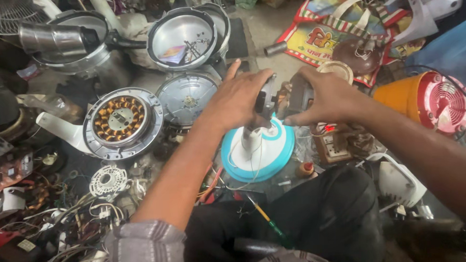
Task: The person is repairing an electric motor component, likely a fan motor, in a cluttered workshop. They use a screwdriver to adjust internal parts and a hammer to tap the motor housing while seated on the floor.
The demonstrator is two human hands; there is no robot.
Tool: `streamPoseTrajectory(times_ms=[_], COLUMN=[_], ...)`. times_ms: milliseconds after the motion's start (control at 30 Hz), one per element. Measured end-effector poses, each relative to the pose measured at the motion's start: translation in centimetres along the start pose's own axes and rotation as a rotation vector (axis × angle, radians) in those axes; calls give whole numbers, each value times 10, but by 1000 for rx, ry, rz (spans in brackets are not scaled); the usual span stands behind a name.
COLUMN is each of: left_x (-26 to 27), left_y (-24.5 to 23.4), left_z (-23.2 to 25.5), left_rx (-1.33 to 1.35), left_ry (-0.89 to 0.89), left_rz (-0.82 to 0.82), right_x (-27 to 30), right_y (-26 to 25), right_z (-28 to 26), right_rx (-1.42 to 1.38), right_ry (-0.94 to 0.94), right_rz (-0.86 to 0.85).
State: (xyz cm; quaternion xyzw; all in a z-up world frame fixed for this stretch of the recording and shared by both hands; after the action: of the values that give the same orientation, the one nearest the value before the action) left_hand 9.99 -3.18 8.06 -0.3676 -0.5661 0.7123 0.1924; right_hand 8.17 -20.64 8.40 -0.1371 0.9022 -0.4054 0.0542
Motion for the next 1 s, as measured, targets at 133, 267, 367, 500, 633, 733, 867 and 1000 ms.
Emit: streamPoseTrajectory(times_ms=[133,267,367,500,633,733,867,1000], left_x=[-7,-7,-11,-16,-15,-12,-4,-12], left_y=[1,-1,4,4,5,1,-4,7], left_z=[0,7,12,19,13,-1,-22,3], left_rx=[10,32,19,40,67,88,112,188], left_ry=[-12,-1,-8,35,-22,-84,-220,-95], left_rz=[-49,-108,-141,-101,-149,-160,-152,-138], right_x=[10,28,42,49,65,81,103,135], right_y=[-5,-12,-15,-19,-24,-30,-62,-64], right_z=[18,31,44,45,27,66,122,146], right_rx=[12,67,43,-28,176,62,-366,-256], right_ry=[89,115,133,107,29,321,265,318], right_rz=[8,50,97,101,204,137,175,241])
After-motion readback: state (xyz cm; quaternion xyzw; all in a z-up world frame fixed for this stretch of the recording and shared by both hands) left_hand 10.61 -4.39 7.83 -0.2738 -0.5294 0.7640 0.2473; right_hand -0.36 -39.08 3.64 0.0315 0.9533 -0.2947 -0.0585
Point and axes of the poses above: each hand's wrist, its own x-axis away from the middle knuckle, its own y-axis out of the palm, z = x × y, the point moved 7 cm from there along -x, towards the middle knuckle, and after that the axes turned 15 degrees about -x, right-handed, at the moved point
